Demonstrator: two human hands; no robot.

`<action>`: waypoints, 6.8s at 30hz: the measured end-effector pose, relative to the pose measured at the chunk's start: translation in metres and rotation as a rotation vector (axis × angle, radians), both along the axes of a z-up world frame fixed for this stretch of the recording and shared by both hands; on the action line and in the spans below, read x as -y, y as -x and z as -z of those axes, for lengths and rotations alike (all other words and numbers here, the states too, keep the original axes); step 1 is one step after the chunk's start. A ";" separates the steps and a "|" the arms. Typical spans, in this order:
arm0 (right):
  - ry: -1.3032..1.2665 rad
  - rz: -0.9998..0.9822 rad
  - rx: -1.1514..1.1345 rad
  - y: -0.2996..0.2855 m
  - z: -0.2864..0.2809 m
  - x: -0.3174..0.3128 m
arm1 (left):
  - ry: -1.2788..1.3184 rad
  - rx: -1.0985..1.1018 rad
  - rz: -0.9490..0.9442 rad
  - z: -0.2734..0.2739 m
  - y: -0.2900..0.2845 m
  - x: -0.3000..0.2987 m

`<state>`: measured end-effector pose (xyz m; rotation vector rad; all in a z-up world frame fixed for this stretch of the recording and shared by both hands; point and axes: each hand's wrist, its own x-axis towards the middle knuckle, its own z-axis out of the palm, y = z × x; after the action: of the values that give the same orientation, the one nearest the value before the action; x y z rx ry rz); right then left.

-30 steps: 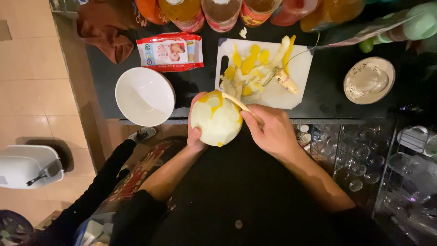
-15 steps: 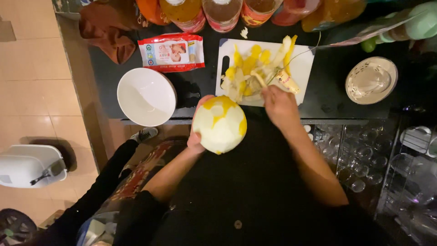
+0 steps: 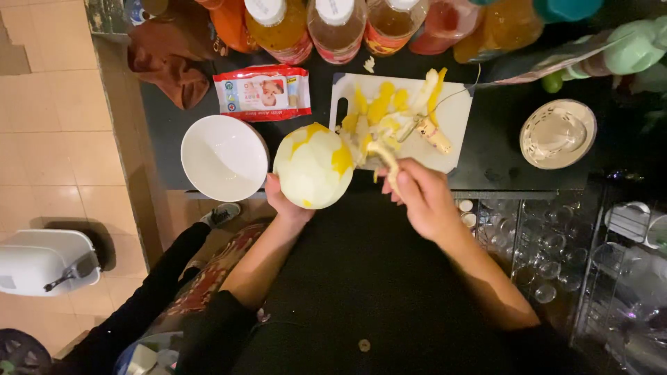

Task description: Peeling the outer skin of a large round fruit using a hand peeler.

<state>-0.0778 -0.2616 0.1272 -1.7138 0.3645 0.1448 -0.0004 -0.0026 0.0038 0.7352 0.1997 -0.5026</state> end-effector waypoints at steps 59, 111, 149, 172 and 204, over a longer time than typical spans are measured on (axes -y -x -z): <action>0.314 -0.063 0.197 -0.023 -0.056 -0.023 | 0.038 0.230 -0.024 -0.053 0.007 0.025; -0.260 0.160 0.012 -0.006 0.081 0.027 | 0.052 -0.066 0.058 -0.041 0.000 0.006; -0.551 0.254 0.012 -0.009 0.091 0.017 | 0.273 -0.248 0.085 0.010 0.007 0.013; -0.824 0.338 0.054 -0.009 0.080 0.018 | 0.364 -0.174 0.065 -0.025 -0.005 0.036; 0.007 -0.172 0.051 -0.024 -0.007 -0.032 | 0.130 -0.119 -0.047 -0.006 0.005 0.023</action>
<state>-0.0534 -0.2297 0.1341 -1.7516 0.1802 0.2247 -0.0052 -0.0260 0.0100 0.5726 0.2920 -0.5097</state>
